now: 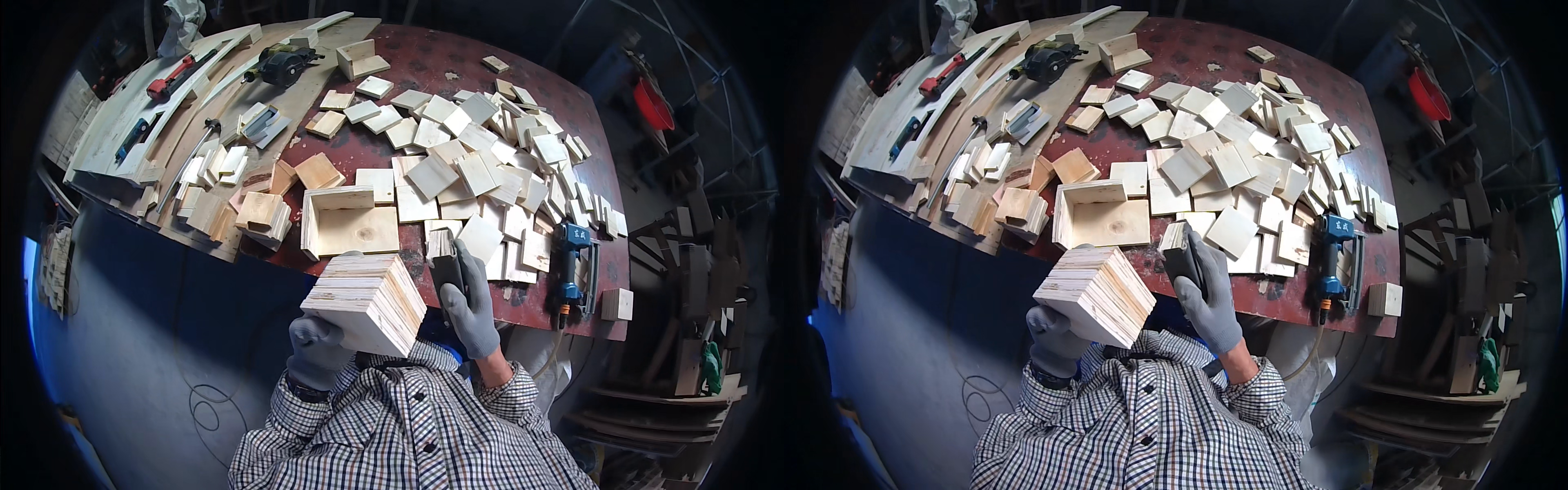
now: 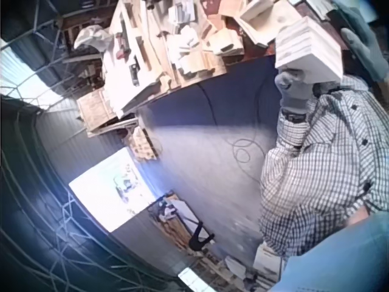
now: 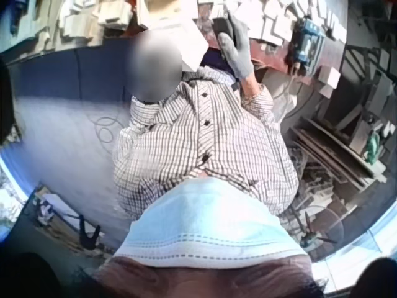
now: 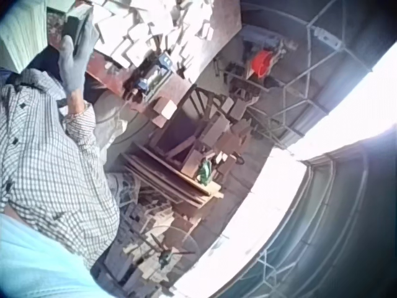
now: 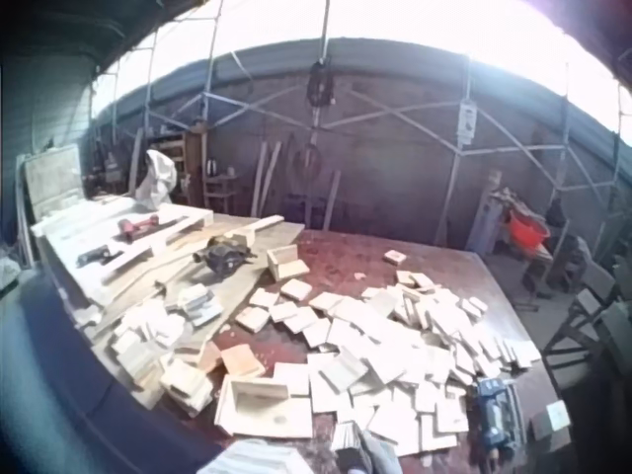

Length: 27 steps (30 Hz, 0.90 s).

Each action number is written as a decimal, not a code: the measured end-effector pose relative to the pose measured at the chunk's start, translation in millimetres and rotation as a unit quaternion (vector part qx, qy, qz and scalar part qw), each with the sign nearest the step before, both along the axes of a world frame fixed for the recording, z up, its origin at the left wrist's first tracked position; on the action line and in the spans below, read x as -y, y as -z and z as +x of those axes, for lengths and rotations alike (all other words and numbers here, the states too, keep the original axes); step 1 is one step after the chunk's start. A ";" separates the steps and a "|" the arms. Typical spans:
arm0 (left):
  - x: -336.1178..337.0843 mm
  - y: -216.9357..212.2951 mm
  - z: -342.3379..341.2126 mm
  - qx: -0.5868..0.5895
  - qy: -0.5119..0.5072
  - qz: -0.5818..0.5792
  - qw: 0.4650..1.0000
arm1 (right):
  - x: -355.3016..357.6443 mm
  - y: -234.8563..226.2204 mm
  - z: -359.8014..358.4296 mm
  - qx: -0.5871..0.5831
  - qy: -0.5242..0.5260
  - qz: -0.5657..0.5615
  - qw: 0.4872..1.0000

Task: The person assembles small wooden boxes by hand, aligning cut pieces and using a nail gun to fasten them. After assembly, the person sands the edges of the finished boxes with a sanding block.

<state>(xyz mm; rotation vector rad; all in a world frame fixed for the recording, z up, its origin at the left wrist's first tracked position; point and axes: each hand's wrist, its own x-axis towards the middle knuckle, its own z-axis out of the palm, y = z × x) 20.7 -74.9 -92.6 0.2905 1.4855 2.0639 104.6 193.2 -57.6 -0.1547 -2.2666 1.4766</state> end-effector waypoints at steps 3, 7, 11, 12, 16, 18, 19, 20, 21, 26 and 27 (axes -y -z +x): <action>3.0 25.2 -12.0 0.035 0.105 0.238 0.965 | 22.2 -51.7 3.7 -0.173 -0.030 0.114 0.978; -8.4 7.7 -10.1 0.131 0.111 0.359 0.917 | 36.7 -78.5 -3.5 -0.242 -0.133 0.238 0.931; 1.6 24.9 -10.6 0.204 0.044 0.404 0.890 | 10.6 -27.8 -10.6 -0.083 -0.037 0.094 0.991; 2.4 18.5 -10.1 0.128 0.026 0.306 0.943 | 5.2 -13.3 -10.3 0.007 0.005 0.008 1.000; -18.4 -34.5 -12.1 -0.052 0.042 0.317 0.946 | -1.2 -42.6 -2.4 0.130 -0.092 -0.398 0.904; -18.5 -40.2 -15.8 -0.139 0.023 0.205 0.969 | 20.1 -66.4 -7.4 0.085 -0.100 -0.360 0.924; -21.2 -49.9 -19.4 -0.185 0.009 0.157 0.970 | 24.0 -72.9 -11.7 0.096 -0.115 -0.317 0.937; -24.7 -58.9 -22.5 -0.227 -0.006 0.110 0.968 | 24.8 -76.6 -14.4 0.107 -0.128 -0.273 0.947; -24.9 -60.9 -21.4 -0.233 -0.029 0.111 0.966 | 25.1 -76.7 -7.4 0.113 -0.140 -0.291 0.940; -5.1 -74.4 -37.3 -0.312 -0.154 0.032 0.937 | 10.3 -69.7 33.6 0.151 -0.241 -0.156 0.946; -6.4 -78.6 -39.9 -0.338 -0.146 0.071 0.927 | 12.9 -69.2 31.2 0.139 -0.191 -0.265 0.935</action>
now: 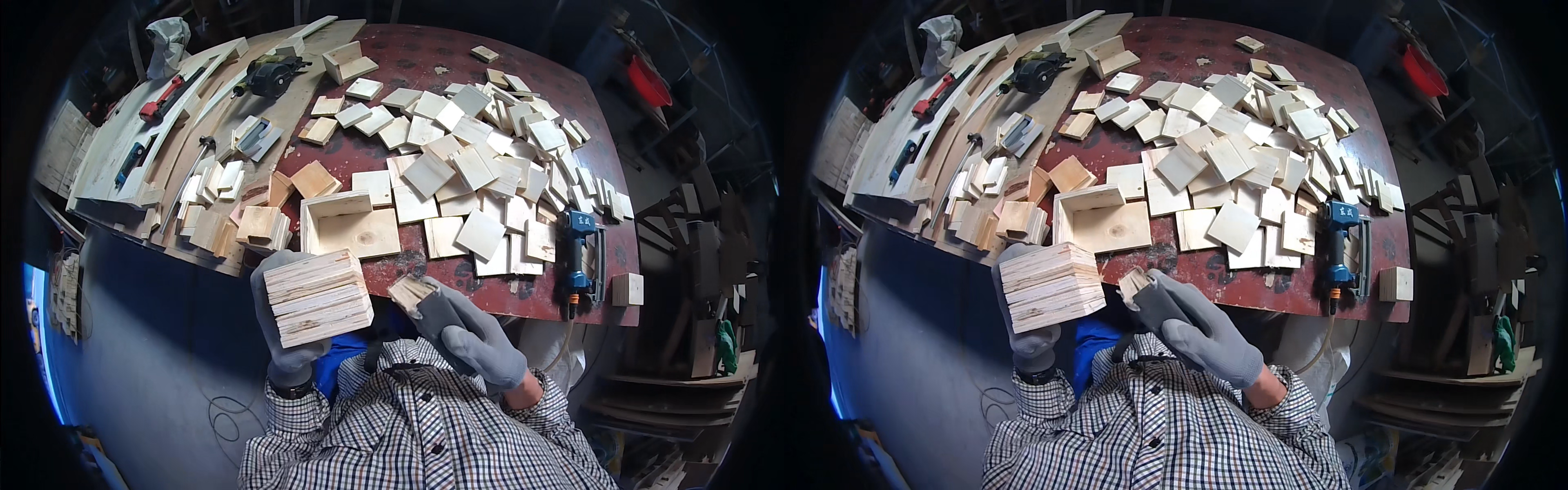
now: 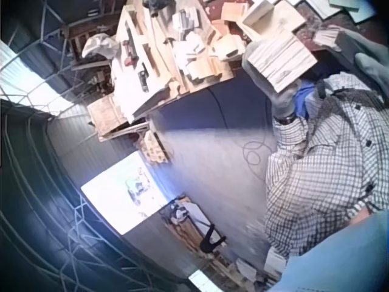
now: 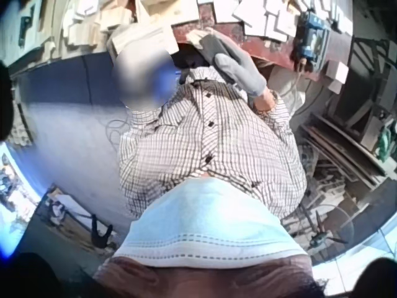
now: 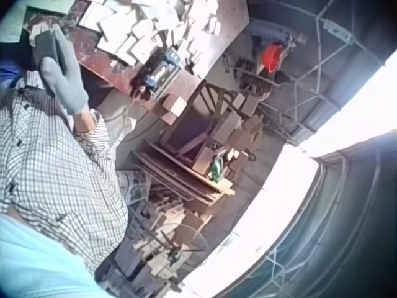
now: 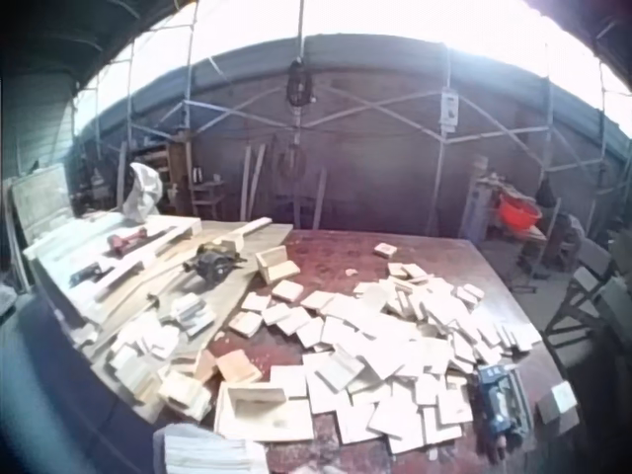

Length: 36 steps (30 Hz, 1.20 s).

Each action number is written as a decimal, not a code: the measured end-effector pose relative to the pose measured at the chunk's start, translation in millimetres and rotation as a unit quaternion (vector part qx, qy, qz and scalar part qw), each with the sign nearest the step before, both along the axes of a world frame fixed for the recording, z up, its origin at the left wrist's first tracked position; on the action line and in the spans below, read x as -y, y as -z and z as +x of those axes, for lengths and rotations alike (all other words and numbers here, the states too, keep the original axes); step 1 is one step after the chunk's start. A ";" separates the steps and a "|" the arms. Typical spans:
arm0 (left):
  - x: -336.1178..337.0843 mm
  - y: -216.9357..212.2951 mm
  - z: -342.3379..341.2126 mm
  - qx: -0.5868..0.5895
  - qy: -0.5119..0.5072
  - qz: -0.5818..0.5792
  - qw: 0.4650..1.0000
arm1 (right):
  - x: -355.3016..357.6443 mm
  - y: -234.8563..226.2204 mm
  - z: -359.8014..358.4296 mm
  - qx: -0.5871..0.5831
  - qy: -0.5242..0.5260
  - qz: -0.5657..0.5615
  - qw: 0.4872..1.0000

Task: The person assembles small wooden boxes by hand, aligning cut pieces and using a nail gun to fasten them. After assembly, the person sands the edges of the finished boxes with a sanding block.

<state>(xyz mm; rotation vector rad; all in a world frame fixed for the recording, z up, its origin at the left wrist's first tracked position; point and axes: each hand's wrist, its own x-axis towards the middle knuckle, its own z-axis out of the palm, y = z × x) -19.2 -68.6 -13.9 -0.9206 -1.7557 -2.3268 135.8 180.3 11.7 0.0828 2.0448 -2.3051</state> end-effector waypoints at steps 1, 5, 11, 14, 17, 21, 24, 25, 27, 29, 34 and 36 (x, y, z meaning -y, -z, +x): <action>-1.8 -0.1 -4.5 -0.081 0.001 -0.041 0.996 | 5.0 -2.5 -0.7 0.030 0.073 -0.097 0.992; -43.0 -25.0 0.8 -0.300 0.019 -0.031 0.953 | -11.3 -43.1 -36.9 0.020 0.103 -0.059 0.993; -24.9 -40.3 15.6 -0.250 -0.051 -0.112 0.961 | -8.9 -40.6 -22.4 -0.078 -0.038 0.027 0.996; -16.7 -34.2 -2.2 -0.247 -0.118 -0.168 0.947 | -18.0 -6.7 6.9 -0.050 -0.061 0.081 0.994; -24.3 -40.9 -0.2 -0.293 -0.123 -0.188 0.930 | -14.3 -10.0 4.8 -0.001 0.083 -0.038 0.996; -29.2 -45.6 15.1 -0.313 0.091 -0.121 0.938 | -17.3 -48.5 -26.5 -0.088 0.075 -0.018 0.993; -22.8 -51.3 14.6 -0.326 0.068 -0.121 0.935 | -10.5 -56.5 -24.6 -0.109 0.024 0.039 0.993; -21.4 -52.5 12.8 -0.340 0.009 -0.100 0.935 | -13.8 -55.3 -21.7 -0.104 0.007 0.054 0.993; -25.3 -46.7 9.0 -0.344 -0.111 -0.056 0.931 | -26.5 -29.7 -8.6 -0.148 -0.073 0.134 0.977; -25.1 -49.0 0.4 -0.348 -0.143 -0.066 0.924 | -21.2 -4.8 11.9 -0.075 -0.008 0.125 0.989; -18.0 -46.1 7.1 -0.420 -0.089 -0.133 0.893 | -14.3 -55.2 -12.2 -0.087 0.156 0.002 0.984; -24.7 -33.4 9.7 -0.425 -0.024 -0.135 0.895 | -17.6 -71.8 -27.3 -0.197 0.084 0.098 0.972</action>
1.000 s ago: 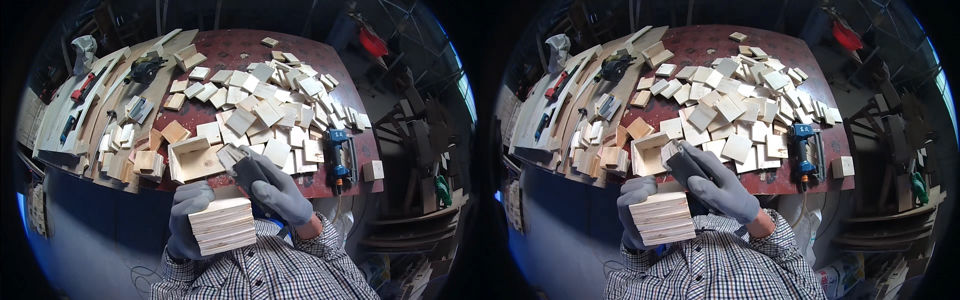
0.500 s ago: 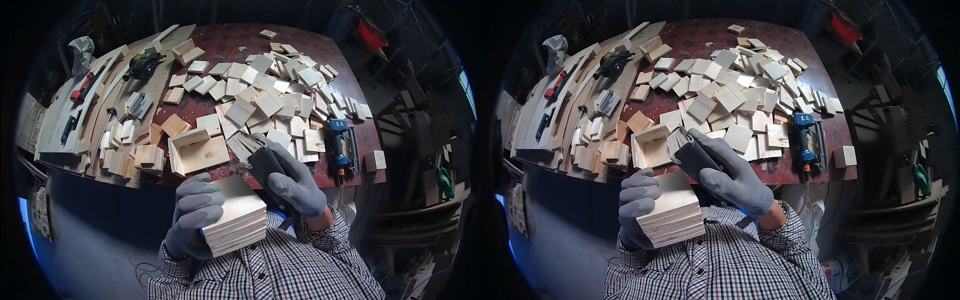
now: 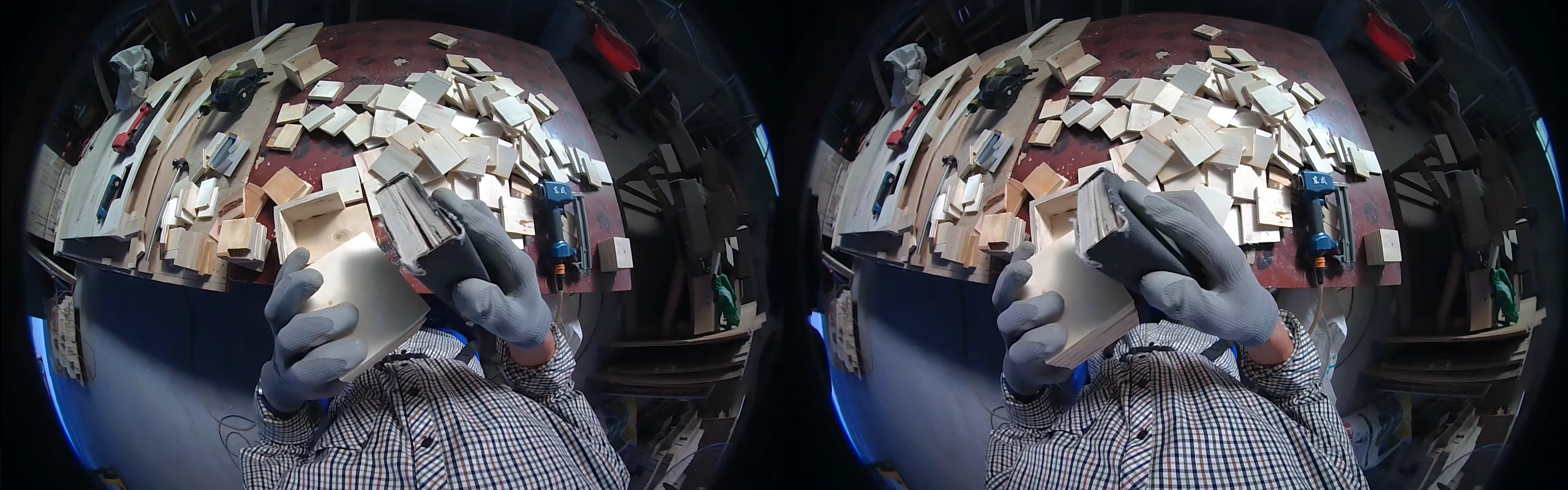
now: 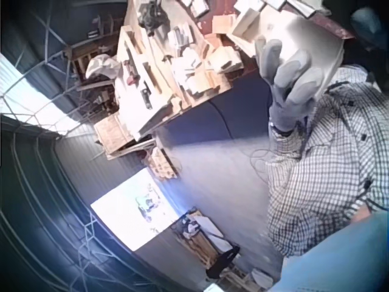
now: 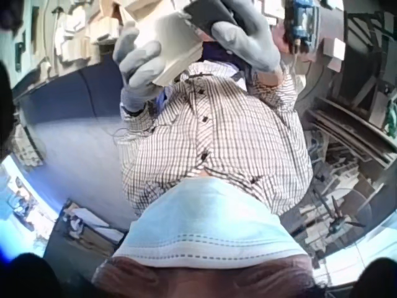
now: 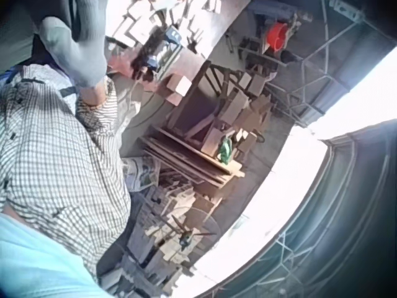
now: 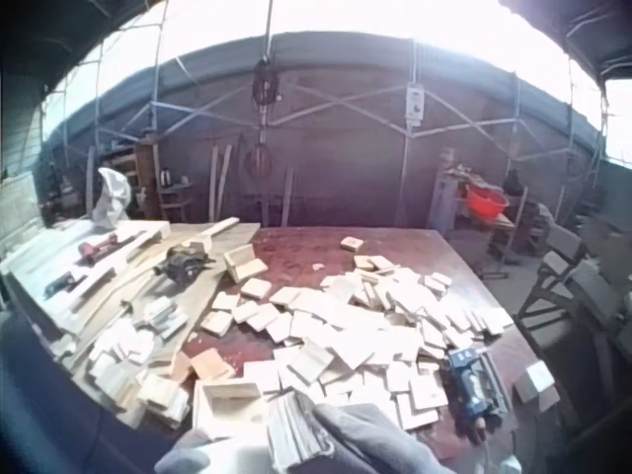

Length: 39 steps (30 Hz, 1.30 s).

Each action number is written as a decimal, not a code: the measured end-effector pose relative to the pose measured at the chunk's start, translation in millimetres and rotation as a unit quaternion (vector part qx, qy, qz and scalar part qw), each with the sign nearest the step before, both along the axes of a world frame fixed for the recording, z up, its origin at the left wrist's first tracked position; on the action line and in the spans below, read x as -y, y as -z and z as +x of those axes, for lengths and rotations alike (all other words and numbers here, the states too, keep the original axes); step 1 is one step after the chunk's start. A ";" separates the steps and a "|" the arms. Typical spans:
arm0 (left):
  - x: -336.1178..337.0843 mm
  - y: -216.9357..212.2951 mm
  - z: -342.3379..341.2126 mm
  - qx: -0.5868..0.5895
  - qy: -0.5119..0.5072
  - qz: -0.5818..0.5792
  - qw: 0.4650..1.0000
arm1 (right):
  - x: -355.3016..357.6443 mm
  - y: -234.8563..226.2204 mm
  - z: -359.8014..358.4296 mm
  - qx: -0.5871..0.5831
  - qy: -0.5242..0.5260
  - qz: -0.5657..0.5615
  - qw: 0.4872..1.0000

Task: The person assembles small wooden boxes by hand, aligning cut pieces and using a nail gun to fasten them. After assembly, the person sands the edges of the finished boxes with a sanding block.

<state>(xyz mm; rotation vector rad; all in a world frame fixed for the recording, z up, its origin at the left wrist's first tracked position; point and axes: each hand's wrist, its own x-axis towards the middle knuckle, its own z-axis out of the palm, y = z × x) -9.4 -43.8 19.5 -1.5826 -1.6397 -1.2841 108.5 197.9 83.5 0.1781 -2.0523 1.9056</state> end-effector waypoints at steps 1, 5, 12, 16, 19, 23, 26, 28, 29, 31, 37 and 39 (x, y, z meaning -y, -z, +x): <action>-1.3 1.3 2.5 0.001 0.019 -0.016 1.000 | -2.2 -3.1 -7.6 -0.062 -0.037 0.082 0.994; 3.9 0.6 7.9 -0.017 -0.009 -0.006 1.000 | -11.8 16.0 -2.6 -0.082 -0.079 0.180 0.977; 10.7 11.3 2.2 0.068 0.019 0.007 0.997 | -24.8 38.1 30.9 0.106 0.075 0.046 0.991; -1.8 10.6 11.9 0.044 0.038 0.003 0.998 | -9.5 9.0 -5.4 -0.109 -0.047 0.132 0.984; 7.7 16.0 16.2 0.153 0.043 -0.038 0.987 | -17.0 11.8 -14.0 -0.123 -0.102 0.206 0.965; 8.1 8.4 3.7 0.062 0.045 0.006 0.997 | -37.8 53.4 17.1 0.080 -0.081 0.144 0.983; 9.8 4.7 7.1 0.102 0.024 0.016 0.994 | -24.6 62.4 21.4 0.141 0.013 0.061 0.988; 18.9 4.1 6.6 0.087 0.022 -0.047 0.995 | -14.5 40.0 14.4 0.082 0.022 -0.042 0.995; 16.2 6.8 9.1 0.105 0.047 -0.038 0.993 | -6.8 24.1 8.1 0.049 0.017 -0.087 0.995; 13.2 8.1 15.8 0.140 0.088 -0.020 0.986 | -8.2 9.7 -14.3 -0.016 -0.056 0.038 0.998; 16.9 15.3 -2.4 0.121 0.053 -0.021 0.991 | -1.2 47.6 5.3 0.103 -0.045 0.059 0.992; 15.0 8.0 -3.7 0.140 -0.012 -0.010 0.990 | -7.8 74.5 17.5 0.093 -0.049 0.110 0.988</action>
